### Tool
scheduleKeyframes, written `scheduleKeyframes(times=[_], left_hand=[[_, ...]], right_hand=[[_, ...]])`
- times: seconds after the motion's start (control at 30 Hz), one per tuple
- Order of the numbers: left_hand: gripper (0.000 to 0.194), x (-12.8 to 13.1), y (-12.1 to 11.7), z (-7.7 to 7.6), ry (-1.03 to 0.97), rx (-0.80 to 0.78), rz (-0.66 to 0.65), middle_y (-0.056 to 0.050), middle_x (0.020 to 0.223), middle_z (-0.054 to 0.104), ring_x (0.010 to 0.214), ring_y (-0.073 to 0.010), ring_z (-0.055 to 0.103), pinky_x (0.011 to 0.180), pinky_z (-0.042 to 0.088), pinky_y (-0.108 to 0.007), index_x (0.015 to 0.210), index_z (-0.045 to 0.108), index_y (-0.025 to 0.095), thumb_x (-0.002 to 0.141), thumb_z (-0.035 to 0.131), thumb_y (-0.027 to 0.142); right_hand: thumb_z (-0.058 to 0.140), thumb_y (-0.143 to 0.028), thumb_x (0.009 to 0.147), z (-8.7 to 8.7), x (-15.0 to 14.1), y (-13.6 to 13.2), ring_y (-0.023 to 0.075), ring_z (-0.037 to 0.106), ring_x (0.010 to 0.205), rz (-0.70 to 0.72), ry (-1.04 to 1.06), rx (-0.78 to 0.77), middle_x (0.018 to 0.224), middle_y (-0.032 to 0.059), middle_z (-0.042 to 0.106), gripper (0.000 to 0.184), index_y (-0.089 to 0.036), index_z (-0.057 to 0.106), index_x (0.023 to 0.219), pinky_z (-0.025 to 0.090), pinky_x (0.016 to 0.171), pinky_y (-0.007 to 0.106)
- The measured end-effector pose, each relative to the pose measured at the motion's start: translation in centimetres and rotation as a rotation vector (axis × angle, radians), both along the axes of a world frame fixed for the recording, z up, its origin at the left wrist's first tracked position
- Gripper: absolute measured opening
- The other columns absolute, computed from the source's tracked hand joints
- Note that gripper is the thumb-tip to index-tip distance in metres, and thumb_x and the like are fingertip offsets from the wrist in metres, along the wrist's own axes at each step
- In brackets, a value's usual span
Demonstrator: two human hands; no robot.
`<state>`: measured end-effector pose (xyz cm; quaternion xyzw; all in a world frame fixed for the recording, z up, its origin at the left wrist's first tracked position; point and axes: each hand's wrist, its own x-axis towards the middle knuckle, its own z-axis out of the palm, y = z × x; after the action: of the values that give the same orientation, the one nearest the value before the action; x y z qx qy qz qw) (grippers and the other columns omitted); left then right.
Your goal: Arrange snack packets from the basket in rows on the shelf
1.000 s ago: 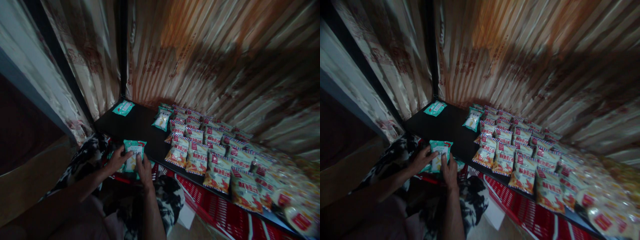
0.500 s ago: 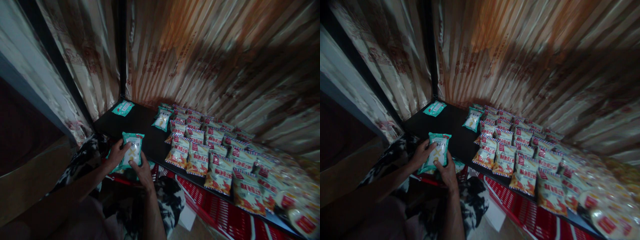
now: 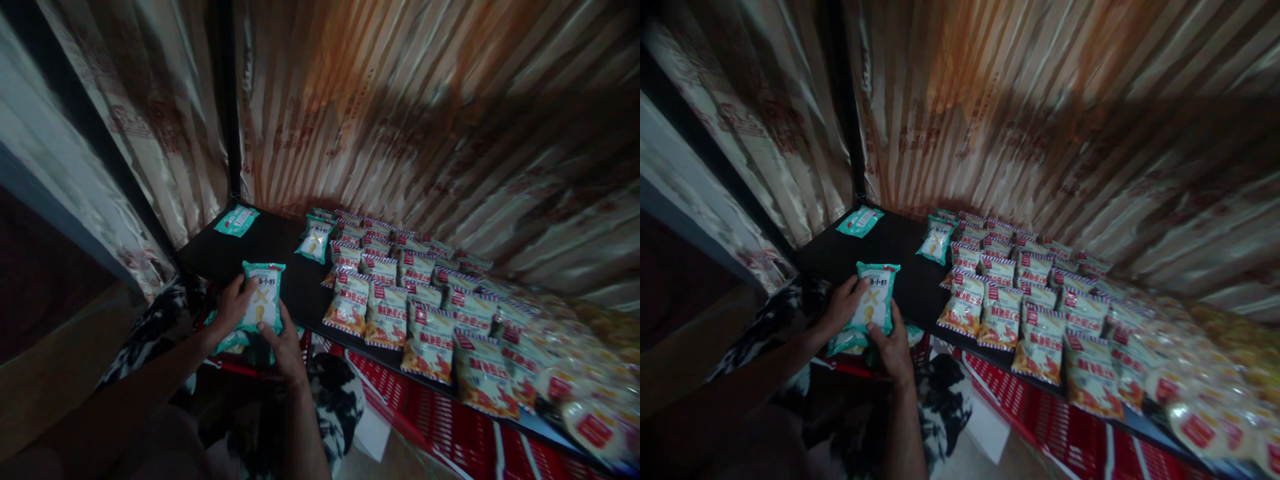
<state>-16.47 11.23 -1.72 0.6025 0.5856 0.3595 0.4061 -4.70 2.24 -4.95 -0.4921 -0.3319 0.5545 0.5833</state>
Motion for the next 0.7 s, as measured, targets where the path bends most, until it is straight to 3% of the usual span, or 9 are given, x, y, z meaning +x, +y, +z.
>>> scheduleKeyframes(times=[0.23, 0.7], left_hand=[[0.037, 0.8, 0.4, 0.5, 0.096, 0.089, -0.01, 0.002, 0.06, 0.054, 0.058, -0.0138, 0.051, 0.056, 0.037, -0.024, 0.068, 0.053, 0.02, 0.082, 0.041, 0.052], [0.034, 2.3, 1.2, 0.9, 0.012, 0.108, -0.025, 0.003, 0.061, 0.054, 0.058, -0.0134, 0.052, 0.055, 0.038, -0.023, 0.071, 0.054, 0.02, 0.081, 0.044, 0.051]], right_hand=[[0.075, -0.036, 0.067, 0.1, 0.2, 0.0, 0.0225, 0.059, 0.107, -0.081, 0.039, 0.027, 0.122, 0.0062, 0.06, 0.075, -0.021, 0.043, 0.133, 0.048, 0.093, 0.039], [0.071, -0.034, 0.071, 0.6, 0.6, 0.2, 0.0193, 0.062, 0.101, -0.082, 0.092, 0.09, 0.117, 0.005, 0.063, 0.069, -0.021, 0.042, 0.133, 0.048, 0.092, 0.035]])
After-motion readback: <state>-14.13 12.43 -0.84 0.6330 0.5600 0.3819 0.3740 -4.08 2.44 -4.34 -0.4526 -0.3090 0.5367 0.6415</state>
